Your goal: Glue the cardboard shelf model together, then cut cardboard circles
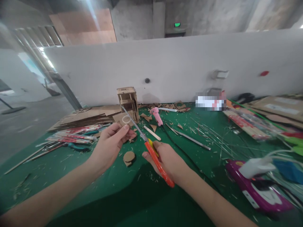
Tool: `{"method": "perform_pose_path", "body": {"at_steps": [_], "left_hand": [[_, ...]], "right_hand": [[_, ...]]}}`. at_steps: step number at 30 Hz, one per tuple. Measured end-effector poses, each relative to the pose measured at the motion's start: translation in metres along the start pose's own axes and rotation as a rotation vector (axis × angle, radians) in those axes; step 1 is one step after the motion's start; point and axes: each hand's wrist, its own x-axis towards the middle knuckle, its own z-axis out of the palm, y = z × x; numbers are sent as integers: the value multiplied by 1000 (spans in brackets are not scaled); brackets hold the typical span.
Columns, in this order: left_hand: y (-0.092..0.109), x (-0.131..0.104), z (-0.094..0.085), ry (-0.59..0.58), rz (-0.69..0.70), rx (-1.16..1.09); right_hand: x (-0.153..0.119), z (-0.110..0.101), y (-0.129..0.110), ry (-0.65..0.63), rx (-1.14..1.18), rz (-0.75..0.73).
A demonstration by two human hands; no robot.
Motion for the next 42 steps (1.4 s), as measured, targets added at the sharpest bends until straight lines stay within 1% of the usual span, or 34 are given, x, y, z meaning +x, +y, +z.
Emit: {"method": "perform_pose_path", "body": {"at_steps": [5, 9, 12, 14, 16, 19, 24, 28, 32, 37, 42], "left_hand": [[-5, -1, 1, -19, -22, -45], [-8, 1, -1, -26, -36, -123], [-6, 4, -3, -40, -64, -128], [-4, 7, -5, -27, -77, -112], [-2, 9, -6, 12, -60, -84], [2, 12, -7, 45, -25, -32], [3, 10, -10, -28, 74, 89], [0, 8, -12, -73, 92, 173], [0, 7, -12, -67, 89, 202], [2, 6, -11, -46, 119, 194], [1, 7, -11, -59, 109, 180]], "right_hand": [[-3, 6, -3, 48, -15, 90], [-2, 10, -1, 62, 26, 39], [-3, 9, 2, 16, 125, 34], [-5, 6, 2, -24, 221, 0], [-9, 2, -1, -47, 258, -53], [-12, -6, -5, -95, 231, -93], [-12, -8, -6, -107, 198, -66], [-13, -5, -6, -105, 175, -98], [-13, -6, -6, -96, 187, -95], [-15, -9, -11, -134, 155, -89], [-14, -7, -10, -138, 231, -65]]}}
